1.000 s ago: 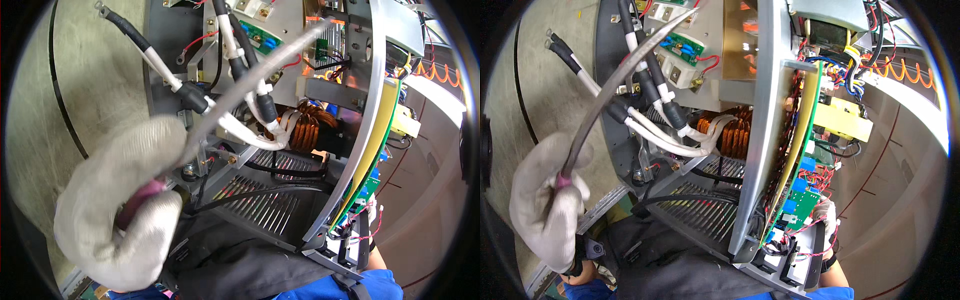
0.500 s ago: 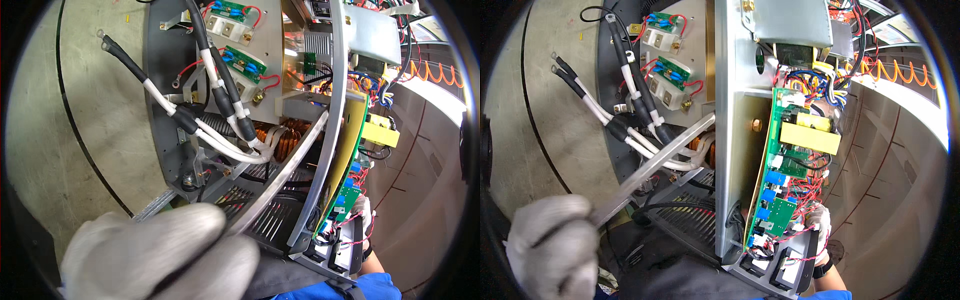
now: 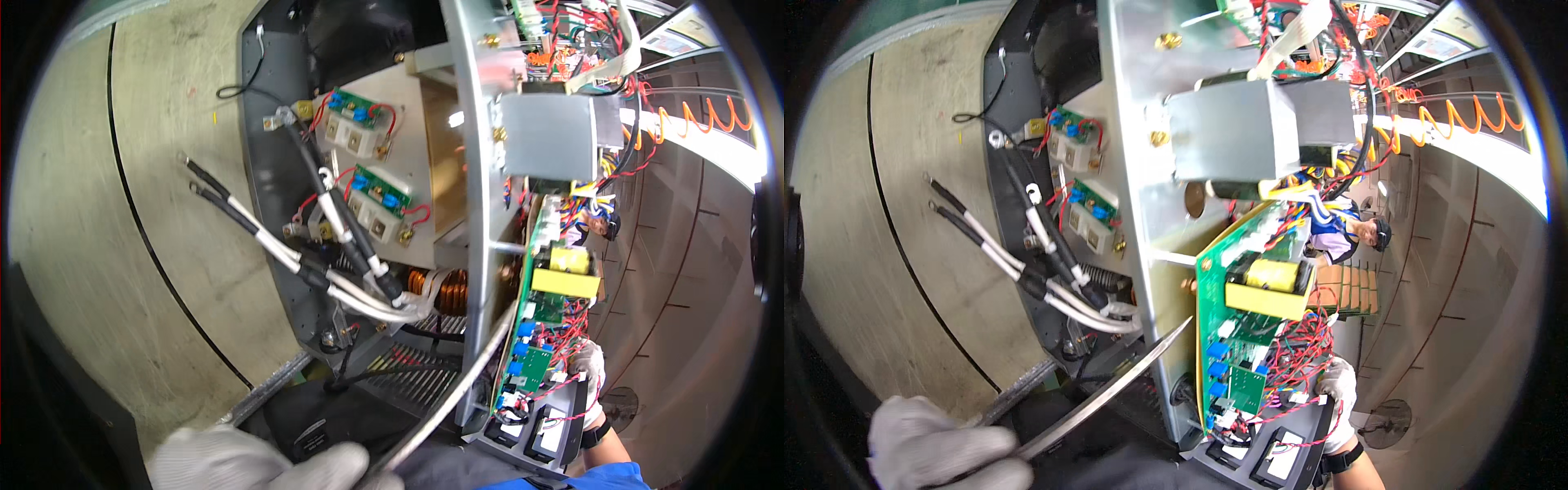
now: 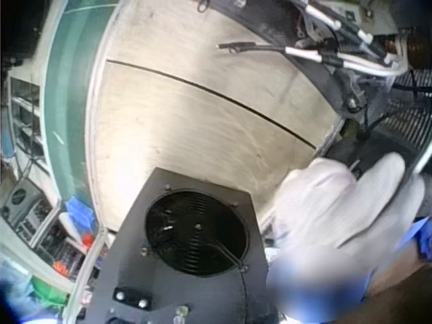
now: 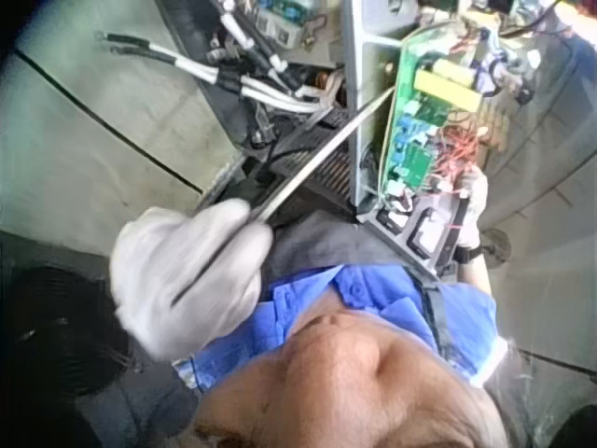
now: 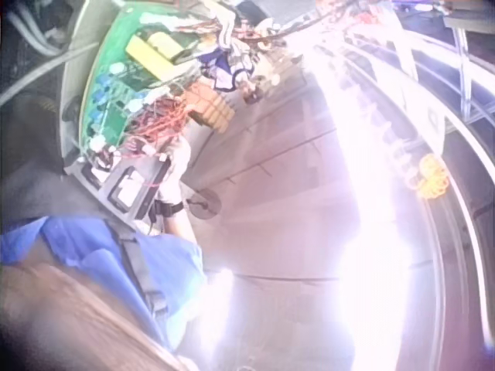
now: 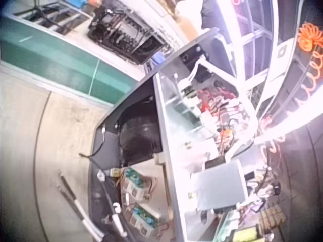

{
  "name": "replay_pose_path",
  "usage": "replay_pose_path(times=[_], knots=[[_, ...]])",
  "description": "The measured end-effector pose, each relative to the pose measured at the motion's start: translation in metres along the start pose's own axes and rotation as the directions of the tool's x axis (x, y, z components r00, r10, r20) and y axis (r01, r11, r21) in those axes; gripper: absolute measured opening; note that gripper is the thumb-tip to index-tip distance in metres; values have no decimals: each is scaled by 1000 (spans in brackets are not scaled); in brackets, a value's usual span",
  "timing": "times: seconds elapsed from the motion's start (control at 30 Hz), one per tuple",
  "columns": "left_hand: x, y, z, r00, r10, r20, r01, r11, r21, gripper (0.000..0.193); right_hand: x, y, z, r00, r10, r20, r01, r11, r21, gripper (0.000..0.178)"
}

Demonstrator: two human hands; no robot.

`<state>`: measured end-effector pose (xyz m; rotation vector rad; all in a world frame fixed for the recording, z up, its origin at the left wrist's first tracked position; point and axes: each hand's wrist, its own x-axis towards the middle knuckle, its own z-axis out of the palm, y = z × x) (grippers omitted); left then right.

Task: The worker is assembling an electronic power inverter unit, connecting internal wiring, installing circuit boards, and mounting the front panel.

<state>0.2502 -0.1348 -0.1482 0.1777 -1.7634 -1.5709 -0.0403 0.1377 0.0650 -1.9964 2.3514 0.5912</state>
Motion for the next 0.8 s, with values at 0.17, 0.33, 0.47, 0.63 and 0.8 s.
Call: replay_pose_path(times=[0.17,0.33,0.47,0.63,0.8], knots=[[39,-14,19,998,69,-4,-68,985,160,33,-22,5,0,990,128,-51,-126,991,39,13],[53,-21,19,988,143,64,-155,949,273,32,-41,12,5,970,233,-68,-222,966,131,15],[76,-2,5,934,-39,355,-85,941,327,35,-46,17,7,964,262,-46,-252,955,159,19],[81,-29,45,971,67,228,-137,942,306,43,-48,21,6,970,231,-81,-218,965,148,20],[100,-8,26,907,-116,405,-26,944,328,48,-48,21,4,976,209,-61,-199,970,138,26]])
